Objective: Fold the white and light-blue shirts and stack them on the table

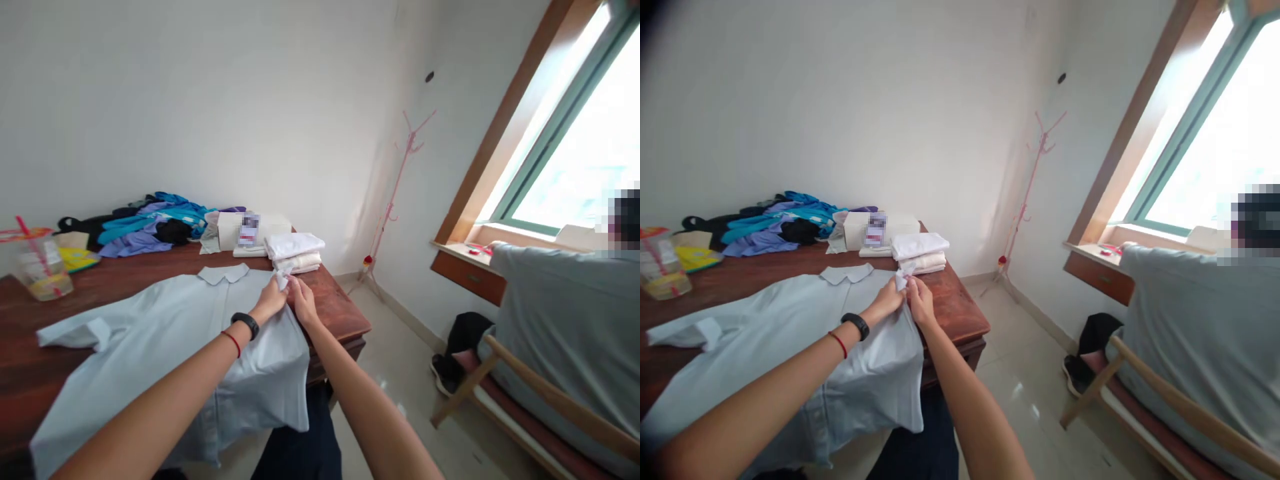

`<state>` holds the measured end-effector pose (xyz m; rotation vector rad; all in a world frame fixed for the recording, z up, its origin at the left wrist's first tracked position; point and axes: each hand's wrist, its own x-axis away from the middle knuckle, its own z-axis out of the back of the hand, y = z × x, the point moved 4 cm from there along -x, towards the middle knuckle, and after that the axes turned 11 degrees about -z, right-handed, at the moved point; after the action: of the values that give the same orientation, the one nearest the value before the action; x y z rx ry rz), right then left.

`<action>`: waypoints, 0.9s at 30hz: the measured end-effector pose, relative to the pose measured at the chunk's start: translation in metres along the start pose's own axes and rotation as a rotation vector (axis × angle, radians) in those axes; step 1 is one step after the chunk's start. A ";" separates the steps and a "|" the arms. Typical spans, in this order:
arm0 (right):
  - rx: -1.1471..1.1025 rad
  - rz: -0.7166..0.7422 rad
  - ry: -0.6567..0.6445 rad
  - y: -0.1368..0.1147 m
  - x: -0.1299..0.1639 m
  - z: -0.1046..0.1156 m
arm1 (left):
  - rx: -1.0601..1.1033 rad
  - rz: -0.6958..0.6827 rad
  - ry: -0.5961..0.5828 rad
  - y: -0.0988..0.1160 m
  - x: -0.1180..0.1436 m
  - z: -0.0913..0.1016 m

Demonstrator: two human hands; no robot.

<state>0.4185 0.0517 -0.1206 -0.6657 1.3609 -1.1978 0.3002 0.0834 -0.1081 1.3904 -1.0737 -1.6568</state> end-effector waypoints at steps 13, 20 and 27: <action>0.106 -0.101 0.023 0.032 -0.011 -0.007 | 0.758 0.148 0.609 0.042 -0.007 0.056; 0.168 -0.034 -0.028 0.023 -0.007 -0.010 | 0.652 0.282 0.659 0.030 0.038 0.103; 0.253 0.019 -0.111 0.021 -0.003 -0.016 | 0.426 0.327 0.574 0.040 0.066 0.134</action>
<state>0.4086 0.0650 -0.1411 -0.5293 1.0985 -1.2725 0.1576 0.0282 -0.0878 1.7032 -1.2526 -0.7447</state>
